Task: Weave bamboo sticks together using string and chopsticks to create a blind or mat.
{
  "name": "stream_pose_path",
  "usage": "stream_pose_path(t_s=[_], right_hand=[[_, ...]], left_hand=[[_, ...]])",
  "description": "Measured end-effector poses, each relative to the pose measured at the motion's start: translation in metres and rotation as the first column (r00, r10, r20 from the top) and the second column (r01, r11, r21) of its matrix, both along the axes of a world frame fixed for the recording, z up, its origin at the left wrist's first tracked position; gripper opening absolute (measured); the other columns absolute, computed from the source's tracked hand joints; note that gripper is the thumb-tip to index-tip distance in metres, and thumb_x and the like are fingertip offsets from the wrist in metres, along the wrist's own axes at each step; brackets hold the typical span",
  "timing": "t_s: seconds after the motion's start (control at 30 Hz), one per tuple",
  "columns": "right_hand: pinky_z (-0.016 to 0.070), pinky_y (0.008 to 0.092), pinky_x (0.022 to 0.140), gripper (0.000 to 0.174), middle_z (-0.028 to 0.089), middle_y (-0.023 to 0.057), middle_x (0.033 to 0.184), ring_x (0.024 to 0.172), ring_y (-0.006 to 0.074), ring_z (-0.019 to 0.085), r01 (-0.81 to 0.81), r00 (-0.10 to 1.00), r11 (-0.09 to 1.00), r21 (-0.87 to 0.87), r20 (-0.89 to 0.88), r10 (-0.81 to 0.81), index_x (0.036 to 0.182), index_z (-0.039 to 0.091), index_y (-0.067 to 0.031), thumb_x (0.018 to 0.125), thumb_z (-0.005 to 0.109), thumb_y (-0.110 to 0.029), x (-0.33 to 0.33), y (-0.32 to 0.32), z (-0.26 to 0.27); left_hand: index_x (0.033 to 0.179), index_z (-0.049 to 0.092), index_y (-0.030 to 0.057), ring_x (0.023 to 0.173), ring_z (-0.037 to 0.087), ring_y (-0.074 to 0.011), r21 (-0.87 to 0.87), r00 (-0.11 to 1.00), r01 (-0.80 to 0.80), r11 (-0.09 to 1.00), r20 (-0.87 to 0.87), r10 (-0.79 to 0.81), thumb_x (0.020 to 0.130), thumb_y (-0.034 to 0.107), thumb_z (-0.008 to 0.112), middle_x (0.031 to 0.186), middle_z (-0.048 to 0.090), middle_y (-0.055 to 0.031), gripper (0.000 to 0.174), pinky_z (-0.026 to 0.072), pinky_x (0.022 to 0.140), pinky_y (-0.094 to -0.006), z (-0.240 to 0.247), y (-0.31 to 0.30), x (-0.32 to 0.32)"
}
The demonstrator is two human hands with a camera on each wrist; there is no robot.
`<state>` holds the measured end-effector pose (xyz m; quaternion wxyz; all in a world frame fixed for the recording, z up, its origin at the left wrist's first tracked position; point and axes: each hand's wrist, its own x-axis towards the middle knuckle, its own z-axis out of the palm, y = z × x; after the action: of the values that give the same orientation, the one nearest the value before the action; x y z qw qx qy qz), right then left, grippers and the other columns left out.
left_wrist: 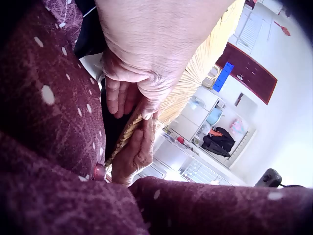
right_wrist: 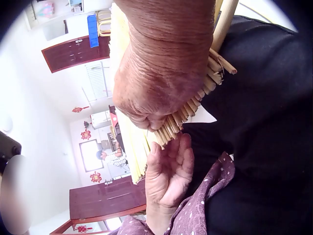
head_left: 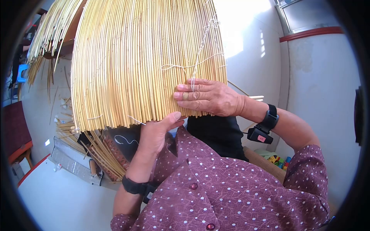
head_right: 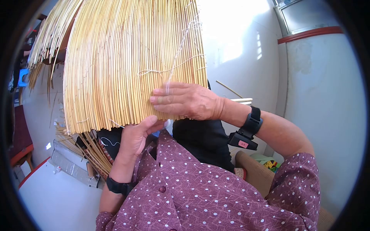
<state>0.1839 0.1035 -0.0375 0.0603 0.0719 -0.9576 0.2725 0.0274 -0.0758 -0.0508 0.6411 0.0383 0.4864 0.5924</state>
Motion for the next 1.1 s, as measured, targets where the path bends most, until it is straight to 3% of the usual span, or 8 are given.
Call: stream_pose_path(t_s=[0.27, 0.43, 0.5, 0.6, 0.63, 0.7, 0.93, 1.1], right_hand=[[0.0261, 0.042, 0.115, 0.051, 0.043, 0.0029, 0.145, 0.136, 0.0212, 0.037, -0.031, 0.999, 0.999, 0.02, -0.005, 0.031, 0.137, 0.048, -0.0118, 0.086, 0.051, -0.021, -0.001, 0.005, 0.002], [0.047, 0.0376, 0.099, 0.049, 0.057, 0.0067, 0.13, 0.123, 0.0243, 0.052, 0.193, 0.964, 0.976, -0.099, -0.166, -0.207, 0.134, 0.05, -0.0134, 0.087, 0.056, -0.006, -0.007, 0.014, 0.016], [0.0534, 0.0356, 0.089, 0.045, 0.063, 0.0101, 0.12, 0.113, 0.0252, 0.06, 0.282, 0.942, 0.942, -0.181, -0.132, -0.308, 0.133, 0.051, -0.0117, 0.089, 0.055, -0.005, -0.004, 0.018, 0.036], [0.0561, 0.0338, 0.083, 0.039, 0.065, 0.0109, 0.116, 0.105, 0.0236, 0.065, 0.552, 0.826, 0.795, -0.251, 0.299, -0.479, 0.126, 0.057, -0.0097, 0.087, 0.058, -0.006, -0.003, 0.01, 0.067], [0.0561, 0.0338, 0.083, 0.039, 0.065, 0.0109, 0.116, 0.105, 0.0236, 0.065, 0.551, 0.826, 0.796, -0.249, 0.298, -0.478, 0.126, 0.057, -0.0097, 0.087, 0.058, -0.006, -0.002, 0.007, 0.059], [0.0551, 0.0322, 0.086, 0.038, 0.066, 0.0083, 0.115, 0.107, 0.0229, 0.064, 0.2, 0.966, 0.979, -0.039, -0.16, -0.204, 0.124, 0.059, -0.0111, 0.087, 0.059, -0.008, 0.0, 0.001, 0.037], [0.0331, 0.0403, 0.112, 0.047, 0.047, 0.0049, 0.141, 0.133, 0.0216, 0.041, 0.177, 0.984, 0.984, 0.003, -0.004, -0.177, 0.129, 0.056, -0.0134, 0.082, 0.058, -0.007, 0.003, -0.011, 0.031], [0.0333, 0.0404, 0.11, 0.049, 0.049, 0.0148, 0.138, 0.129, 0.0286, 0.046, 0.131, 0.989, 0.991, 0.029, -0.067, -0.129, 0.13, 0.053, -0.0051, 0.081, 0.053, -0.011, 0.003, -0.015, 0.009]], left_hand=[[0.123, 0.052, -0.0033, 0.094, 0.066, -0.0267, -0.017, 0.999, -0.051, 0.999, -0.01, 0.051, 0.086, 0.003, 0.062, 0.111, 0.062, -0.0148, 0.039, 0.0568, 0.083, -0.0368, 0.0, 0.0, 0.006], [0.12, 0.053, -0.0069, 0.095, 0.067, -0.0295, -0.047, 0.997, -0.053, 0.998, -0.054, 0.05, 0.087, 0.003, 0.06, 0.108, 0.064, -0.0191, 0.035, 0.058, 0.082, -0.0375, -0.001, -0.001, 0.008], [0.111, 0.059, -0.0037, 0.085, 0.068, -0.0255, -0.074, 0.995, -0.095, 0.993, -0.025, 0.093, 0.084, 0.001, 0.064, 0.099, 0.067, -0.0151, 0.028, 0.0574, 0.077, -0.0344, 0.003, 0.002, 0.008], [0.111, 0.059, -0.004, 0.086, 0.068, -0.0254, -0.069, 0.996, -0.089, 0.994, -0.021, 0.087, 0.084, 0.001, 0.064, 0.1, 0.067, -0.0155, 0.028, 0.0575, 0.077, -0.0341, 0.004, 0.002, 0.007], [0.111, 0.059, -0.004, 0.086, 0.068, -0.0254, -0.067, 0.996, -0.09, 0.994, -0.021, 0.089, 0.084, 0.001, 0.064, 0.1, 0.067, -0.0155, 0.028, 0.0575, 0.077, -0.0341, 0.005, 0.002, 0.007], [0.112, 0.058, -0.0041, 0.085, 0.068, -0.0253, -0.065, 0.996, -0.085, 0.994, -0.007, 0.085, 0.084, 0.002, 0.064, 0.1, 0.066, -0.0149, 0.03, 0.0576, 0.076, -0.0338, 0.007, 0.003, 0.007], [0.117, 0.055, -0.0027, 0.086, 0.068, -0.0249, -0.067, 0.997, -0.076, 0.995, -0.015, 0.076, 0.084, 0.002, 0.064, 0.102, 0.065, -0.0125, 0.034, 0.0577, 0.076, -0.0339, 0.012, 0.005, 0.008], [0.123, 0.052, -0.0002, 0.093, 0.066, -0.0248, -0.031, 0.997, -0.073, 0.997, 0.002, 0.073, 0.085, 0.006, 0.065, 0.112, 0.062, -0.0125, 0.041, 0.0566, 0.08, -0.0347, 0.009, 0.001, 0.008]])
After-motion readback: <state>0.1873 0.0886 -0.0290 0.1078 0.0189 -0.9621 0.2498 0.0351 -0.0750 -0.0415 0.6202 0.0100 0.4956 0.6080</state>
